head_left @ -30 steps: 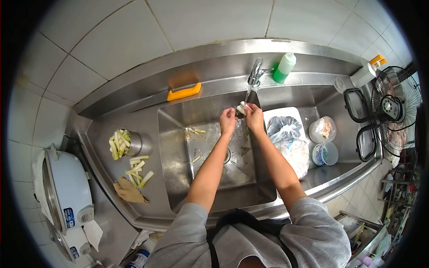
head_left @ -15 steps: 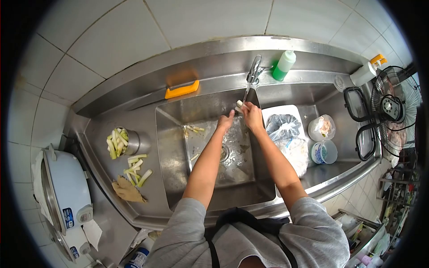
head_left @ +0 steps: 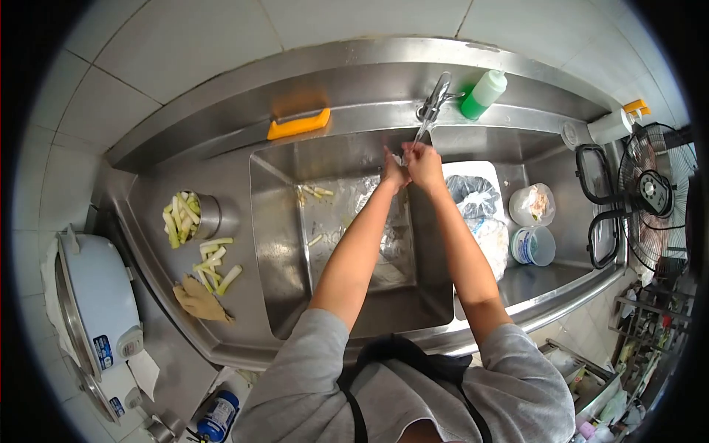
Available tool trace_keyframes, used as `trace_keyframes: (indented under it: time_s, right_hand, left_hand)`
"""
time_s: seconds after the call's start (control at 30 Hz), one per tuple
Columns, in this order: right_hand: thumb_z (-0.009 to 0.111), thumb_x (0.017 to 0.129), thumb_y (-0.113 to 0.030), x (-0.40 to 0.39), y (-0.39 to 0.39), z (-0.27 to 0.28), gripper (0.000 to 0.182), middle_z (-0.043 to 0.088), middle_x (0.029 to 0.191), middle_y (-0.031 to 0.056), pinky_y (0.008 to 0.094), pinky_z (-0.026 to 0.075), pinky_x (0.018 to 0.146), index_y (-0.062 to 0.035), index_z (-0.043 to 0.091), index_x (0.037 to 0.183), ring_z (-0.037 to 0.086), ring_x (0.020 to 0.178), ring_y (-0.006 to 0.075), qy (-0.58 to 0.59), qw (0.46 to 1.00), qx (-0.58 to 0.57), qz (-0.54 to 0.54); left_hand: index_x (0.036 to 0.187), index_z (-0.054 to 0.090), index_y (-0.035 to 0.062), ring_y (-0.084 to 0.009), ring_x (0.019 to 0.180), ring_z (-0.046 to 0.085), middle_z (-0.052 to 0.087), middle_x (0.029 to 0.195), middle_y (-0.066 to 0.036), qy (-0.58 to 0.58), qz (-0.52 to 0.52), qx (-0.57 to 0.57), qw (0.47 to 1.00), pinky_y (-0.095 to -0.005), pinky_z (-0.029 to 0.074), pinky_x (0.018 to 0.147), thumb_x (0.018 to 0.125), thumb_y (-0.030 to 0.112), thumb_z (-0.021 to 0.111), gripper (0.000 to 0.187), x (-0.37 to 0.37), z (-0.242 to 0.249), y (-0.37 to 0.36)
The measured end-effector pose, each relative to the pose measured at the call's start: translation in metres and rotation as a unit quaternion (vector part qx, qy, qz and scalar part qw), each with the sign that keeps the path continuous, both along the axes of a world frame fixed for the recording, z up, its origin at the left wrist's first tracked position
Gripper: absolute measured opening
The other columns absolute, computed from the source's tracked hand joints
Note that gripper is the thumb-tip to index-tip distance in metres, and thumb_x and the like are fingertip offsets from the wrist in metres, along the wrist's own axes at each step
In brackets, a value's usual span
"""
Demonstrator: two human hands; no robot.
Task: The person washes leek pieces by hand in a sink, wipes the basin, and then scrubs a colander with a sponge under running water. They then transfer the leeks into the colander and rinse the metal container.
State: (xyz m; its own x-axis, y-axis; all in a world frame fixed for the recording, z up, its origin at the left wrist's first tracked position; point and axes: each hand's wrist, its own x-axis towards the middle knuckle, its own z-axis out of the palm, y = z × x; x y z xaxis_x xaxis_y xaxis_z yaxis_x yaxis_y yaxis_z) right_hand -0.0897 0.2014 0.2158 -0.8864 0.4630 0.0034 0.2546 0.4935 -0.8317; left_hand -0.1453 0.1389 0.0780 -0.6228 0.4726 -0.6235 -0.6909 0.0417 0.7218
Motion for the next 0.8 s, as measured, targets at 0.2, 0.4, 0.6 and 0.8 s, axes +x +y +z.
trace_keyframes:
  time_s: [0.2, 0.4, 0.6, 0.8]
  right_hand:
    - [0.050, 0.075, -0.013, -0.036, -0.002, -0.037, 0.015, 0.060, 0.073, 0.0148, 0.0306, 0.045, 0.063, -0.0041, 0.062, 0.079, 0.060, 0.070, 0.0240, 0.074, 0.993, -0.087, 0.018]
    - [0.053, 0.078, -0.017, -0.031, -0.006, -0.076, 0.017, 0.059, 0.073, 0.0031, 0.0229, 0.044, 0.057, -0.0051, 0.060, 0.088, 0.055, 0.063, 0.0107, -0.033, 0.917, -0.396, -0.029]
    - [0.054, 0.078, -0.020, -0.023, -0.030, -0.128, 0.017, 0.059, 0.081, 0.0044, 0.0253, 0.044, 0.058, -0.0072, 0.059, 0.087, 0.055, 0.068, 0.0107, -0.303, 0.913, -0.265, 0.060]
    - [0.046, 0.081, -0.008, -0.007, -0.024, -0.109, 0.018, 0.059, 0.083, 0.0082, 0.0259, 0.046, 0.062, -0.0002, 0.057, 0.092, 0.056, 0.070, 0.0141, -0.008, 0.901, -0.428, -0.071]
  left_hand:
    - [0.089, 0.047, -0.0079, -0.0169, 0.039, 0.050, 0.052, 0.050, -0.009, 0.185, -0.168, -0.158, 0.955, -0.0284, 0.037, 0.033, 0.070, 0.014, 0.057, 0.031, -0.012, 0.074, -0.021]
    - [0.081, 0.055, 0.0016, -0.0142, 0.042, 0.049, 0.055, 0.060, -0.007, 0.304, -0.147, -0.249, 0.908, -0.0278, 0.040, 0.038, 0.071, 0.026, 0.061, 0.028, -0.022, 0.028, -0.118]
    - [0.109, 0.040, -0.0021, -0.0261, 0.073, 0.059, 0.059, 0.084, -0.015, 0.045, -0.059, -0.235, 0.969, -0.0324, 0.046, 0.065, 0.063, 0.029, 0.067, 0.062, 0.037, -0.002, -0.138]
    - [0.115, 0.036, 0.0016, -0.0237, 0.078, 0.055, 0.053, 0.095, -0.015, 0.233, -0.042, -0.240, 0.941, -0.0293, 0.047, 0.060, 0.064, 0.020, 0.064, 0.061, 0.038, -0.031, -0.049]
